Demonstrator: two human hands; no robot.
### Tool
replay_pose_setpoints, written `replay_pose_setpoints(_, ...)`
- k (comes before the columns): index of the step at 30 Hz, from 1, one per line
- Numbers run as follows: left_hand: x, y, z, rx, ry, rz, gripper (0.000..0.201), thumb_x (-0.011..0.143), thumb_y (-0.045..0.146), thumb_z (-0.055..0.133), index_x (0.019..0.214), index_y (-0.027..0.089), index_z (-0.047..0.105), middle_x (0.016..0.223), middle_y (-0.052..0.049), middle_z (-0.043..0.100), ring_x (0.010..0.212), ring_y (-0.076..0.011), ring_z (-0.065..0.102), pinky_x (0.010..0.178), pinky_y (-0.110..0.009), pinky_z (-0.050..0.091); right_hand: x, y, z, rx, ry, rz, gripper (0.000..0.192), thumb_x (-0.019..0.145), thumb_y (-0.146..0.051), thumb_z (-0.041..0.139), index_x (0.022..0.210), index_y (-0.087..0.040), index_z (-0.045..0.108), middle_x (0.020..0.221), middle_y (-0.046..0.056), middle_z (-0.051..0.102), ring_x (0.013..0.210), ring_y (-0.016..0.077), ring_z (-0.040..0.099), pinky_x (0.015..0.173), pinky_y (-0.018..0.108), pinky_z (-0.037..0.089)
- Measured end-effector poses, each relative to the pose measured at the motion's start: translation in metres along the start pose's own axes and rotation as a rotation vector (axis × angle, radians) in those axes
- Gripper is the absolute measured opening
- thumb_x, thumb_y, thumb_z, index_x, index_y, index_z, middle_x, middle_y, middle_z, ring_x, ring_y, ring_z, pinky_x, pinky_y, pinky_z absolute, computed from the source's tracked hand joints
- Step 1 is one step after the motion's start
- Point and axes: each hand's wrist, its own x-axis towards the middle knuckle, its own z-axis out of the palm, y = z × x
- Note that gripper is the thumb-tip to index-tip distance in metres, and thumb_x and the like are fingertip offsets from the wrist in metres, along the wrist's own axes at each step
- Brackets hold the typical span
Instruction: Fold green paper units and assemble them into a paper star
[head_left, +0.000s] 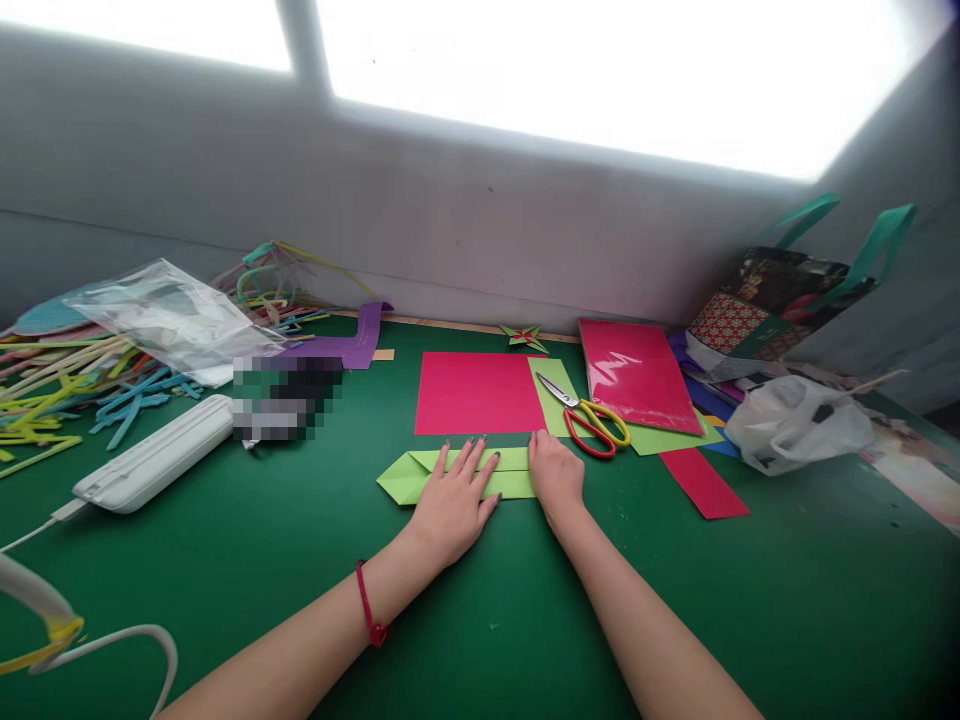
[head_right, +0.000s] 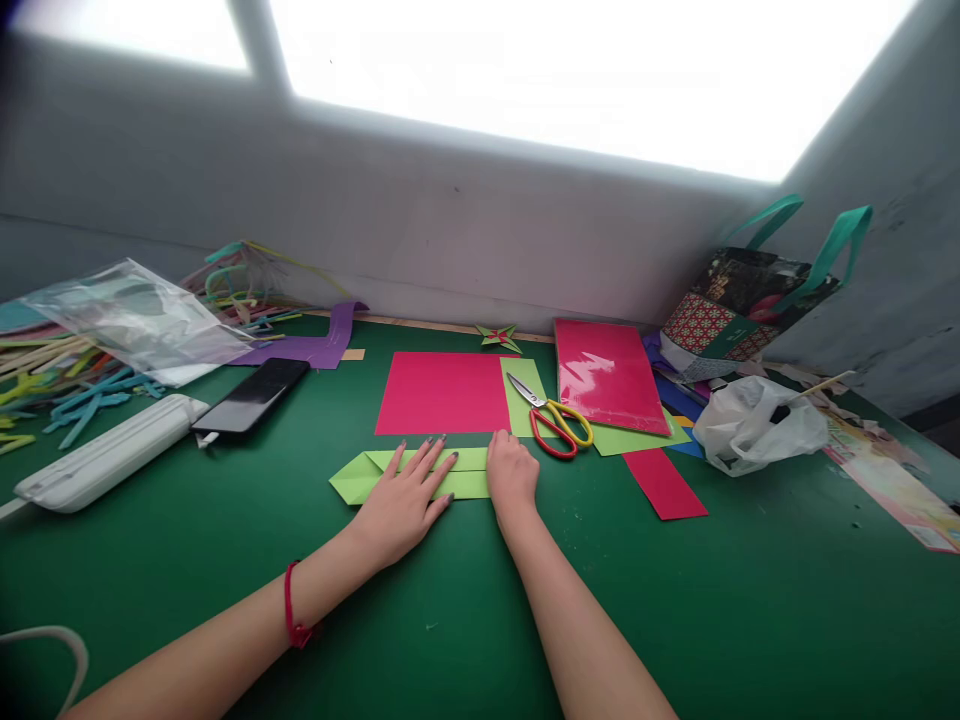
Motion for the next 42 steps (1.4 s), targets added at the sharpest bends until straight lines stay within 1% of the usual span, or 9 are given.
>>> replay_pose_setpoints(7, -0.002, -0.014, 0.004, -0.140, -0.109, 0.009, 0.058, 0.087, 0.052, 0.023, 0.139, 0.028, 0.013, 0.147, -0.002, 0.007, 0.133, -0.0237, 0.008, 0.106, -0.048, 0.007, 0.007, 0.013, -0.015, 0.095, -0.087, -0.077, 0.029, 0.089, -0.032, 0.037, 0.068, -0.019, 0.053, 0.061, 0.001, 0.060, 0.053, 0.0125, 0.056, 0.045, 0.022, 0.028)
replay_pose_setpoints(12, -0.001, -0.012, 0.004, -0.150, -0.085, 0.007, 0.057, 0.088, 0.050, 0.026, 0.139, 0.028, 0.012, 0.147, -0.003, 0.008, 0.133, -0.0235, 0.009, 0.106, -0.048, 0.007, 0.005, 0.026, -0.052, 0.444, -0.134, -0.490, 0.014, 0.083, -0.032, 0.047, 0.086, -0.022, 0.057, 0.095, 0.004, 0.058, 0.091, 0.0168, 0.054, 0.081, 0.029, 0.040)
replay_pose_setpoints(16, -0.002, -0.012, 0.005, -0.143, -0.072, 0.020, 0.058, 0.088, 0.050, 0.026, 0.139, 0.027, 0.011, 0.147, -0.004, 0.010, 0.133, -0.0241, 0.011, 0.106, -0.049, 0.009, -0.007, 0.029, -0.069, 0.525, -0.331, -0.648, 0.030, 0.074, -0.024, 0.056, 0.104, -0.024, 0.053, 0.108, 0.005, 0.052, 0.103, 0.0201, 0.048, 0.088, 0.034, 0.039)
replay_pose_setpoints(22, -0.004, -0.016, 0.005, -0.099, -0.009, 0.100, 0.055, 0.088, 0.047, 0.028, 0.138, 0.024, 0.020, 0.145, -0.009, 0.018, 0.132, -0.0271, 0.016, 0.104, -0.052, 0.015, -0.015, 0.020, -0.064, 0.479, -0.375, -0.599, 0.040, 0.067, -0.004, 0.047, 0.103, -0.021, 0.052, 0.108, 0.007, 0.050, 0.101, 0.0210, 0.049, 0.082, 0.035, 0.043)
replay_pose_setpoints(25, -0.004, -0.019, -0.002, -0.076, 0.044, 0.181, 0.048, 0.087, 0.042, 0.036, 0.131, 0.022, 0.034, 0.138, -0.011, 0.033, 0.127, -0.0281, 0.028, 0.101, -0.051, 0.021, -0.014, 0.019, -0.064, 0.498, -0.372, -0.589, 0.035, 0.070, -0.003, 0.045, 0.099, -0.020, 0.054, 0.104, 0.006, 0.052, 0.097, 0.0192, 0.051, 0.081, 0.032, 0.044)
replay_pose_setpoints(29, -0.003, -0.028, -0.018, -0.118, 0.041, 0.163, 0.026, 0.089, 0.022, 0.036, 0.108, 0.021, 0.054, 0.105, -0.008, 0.057, 0.095, -0.0208, 0.054, 0.080, -0.036, 0.042, -0.011, 0.025, -0.068, 0.576, -0.416, -0.561, 0.023, 0.080, -0.016, 0.047, 0.098, -0.025, 0.058, 0.104, 0.003, 0.054, 0.094, 0.0165, 0.054, 0.074, 0.027, 0.046)
replay_pose_setpoints(33, 0.000, -0.045, -0.026, -0.226, 0.010, 0.073, 0.022, 0.090, 0.024, 0.035, 0.092, 0.022, 0.057, 0.087, -0.002, 0.060, 0.077, -0.0162, 0.057, 0.064, -0.027, 0.043, -0.005, 0.026, -0.060, 0.672, -0.429, -0.467, 0.018, 0.086, -0.029, 0.043, 0.088, -0.026, 0.061, 0.093, 0.001, 0.060, 0.084, 0.0147, 0.057, 0.072, 0.026, 0.045)
replay_pose_setpoints(37, 0.005, -0.056, -0.023, -0.319, 0.036, 0.010, 0.020, 0.089, 0.029, 0.038, 0.101, 0.025, 0.053, 0.092, 0.000, 0.061, 0.081, -0.0155, 0.057, 0.065, -0.025, 0.042, 0.000, 0.022, -0.041, 0.699, -0.365, -0.315, 0.018, 0.085, -0.035, 0.045, 0.088, -0.026, 0.060, 0.086, 0.000, 0.063, 0.080, 0.0155, 0.058, 0.070, 0.026, 0.044)
replay_pose_setpoints(42, 0.009, -0.057, -0.019, -0.192, 0.115, 0.032, 0.020, 0.087, 0.029, 0.042, 0.099, 0.024, 0.057, 0.090, -0.002, 0.055, 0.083, -0.0172, 0.053, 0.070, -0.028, 0.041, 0.003, 0.018, -0.028, 0.609, -0.281, -0.313, 0.015, 0.083, -0.034, 0.049, 0.088, -0.027, 0.061, 0.084, 0.001, 0.058, 0.081, 0.0169, 0.056, 0.070, 0.028, 0.043)
